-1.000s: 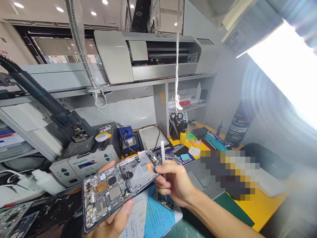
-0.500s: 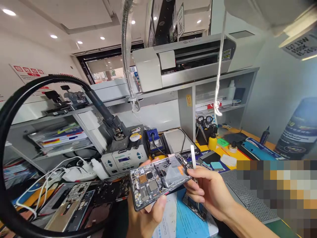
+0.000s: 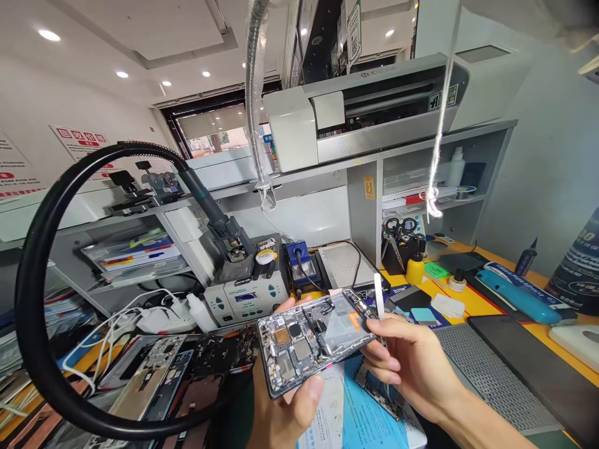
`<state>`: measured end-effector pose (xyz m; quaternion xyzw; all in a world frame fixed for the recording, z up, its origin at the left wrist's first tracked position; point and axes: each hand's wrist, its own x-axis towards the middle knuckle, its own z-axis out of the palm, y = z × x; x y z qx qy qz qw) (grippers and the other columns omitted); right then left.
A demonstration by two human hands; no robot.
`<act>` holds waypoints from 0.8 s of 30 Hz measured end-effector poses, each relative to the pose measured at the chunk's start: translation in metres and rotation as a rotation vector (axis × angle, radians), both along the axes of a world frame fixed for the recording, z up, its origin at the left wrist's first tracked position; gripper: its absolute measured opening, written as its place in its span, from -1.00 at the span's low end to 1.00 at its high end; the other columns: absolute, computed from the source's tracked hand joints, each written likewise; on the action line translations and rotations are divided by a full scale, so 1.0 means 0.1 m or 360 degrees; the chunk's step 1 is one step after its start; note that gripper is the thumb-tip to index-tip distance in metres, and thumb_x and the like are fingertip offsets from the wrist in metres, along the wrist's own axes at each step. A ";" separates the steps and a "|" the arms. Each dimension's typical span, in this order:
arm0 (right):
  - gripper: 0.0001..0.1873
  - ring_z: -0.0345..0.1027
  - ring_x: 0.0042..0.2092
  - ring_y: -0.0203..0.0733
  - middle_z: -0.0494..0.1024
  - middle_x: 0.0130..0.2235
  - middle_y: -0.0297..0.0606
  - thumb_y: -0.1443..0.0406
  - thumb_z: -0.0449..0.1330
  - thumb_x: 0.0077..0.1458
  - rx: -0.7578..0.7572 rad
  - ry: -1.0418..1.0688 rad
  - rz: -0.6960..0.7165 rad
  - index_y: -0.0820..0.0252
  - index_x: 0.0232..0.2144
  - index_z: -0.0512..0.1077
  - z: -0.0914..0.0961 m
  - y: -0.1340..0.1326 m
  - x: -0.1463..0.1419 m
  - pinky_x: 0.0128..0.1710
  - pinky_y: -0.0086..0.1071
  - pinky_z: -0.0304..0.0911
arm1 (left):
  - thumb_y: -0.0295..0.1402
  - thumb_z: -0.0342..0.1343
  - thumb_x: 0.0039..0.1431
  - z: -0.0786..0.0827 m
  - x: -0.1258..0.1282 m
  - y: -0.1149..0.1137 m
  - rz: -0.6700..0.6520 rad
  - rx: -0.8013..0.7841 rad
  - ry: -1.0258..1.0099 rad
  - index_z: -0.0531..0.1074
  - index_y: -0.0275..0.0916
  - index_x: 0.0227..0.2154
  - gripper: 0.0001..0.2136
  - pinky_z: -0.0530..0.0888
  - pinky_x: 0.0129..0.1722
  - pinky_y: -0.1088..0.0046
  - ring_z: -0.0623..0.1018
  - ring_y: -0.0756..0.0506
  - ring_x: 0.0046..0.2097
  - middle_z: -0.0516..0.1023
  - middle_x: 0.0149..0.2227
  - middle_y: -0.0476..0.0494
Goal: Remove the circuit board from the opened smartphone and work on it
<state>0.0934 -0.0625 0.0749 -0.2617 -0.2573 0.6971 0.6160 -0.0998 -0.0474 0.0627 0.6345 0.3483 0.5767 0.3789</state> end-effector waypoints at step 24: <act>-0.66 -0.21 -0.60 -0.44 0.21 -0.64 -0.43 0.25 0.41 -0.10 -0.0104 -0.0007 -0.0099 0.22 -0.64 0.32 0.02 0.00 0.02 -0.66 -0.50 -0.23 | -0.20 0.08 0.20 0.05 0.05 0.05 0.0208 0.0509 0.0464 0.05 -0.17 0.35 -0.33 0.51 0.13 0.03 0.47 -0.37 0.21 0.43 0.20 -0.39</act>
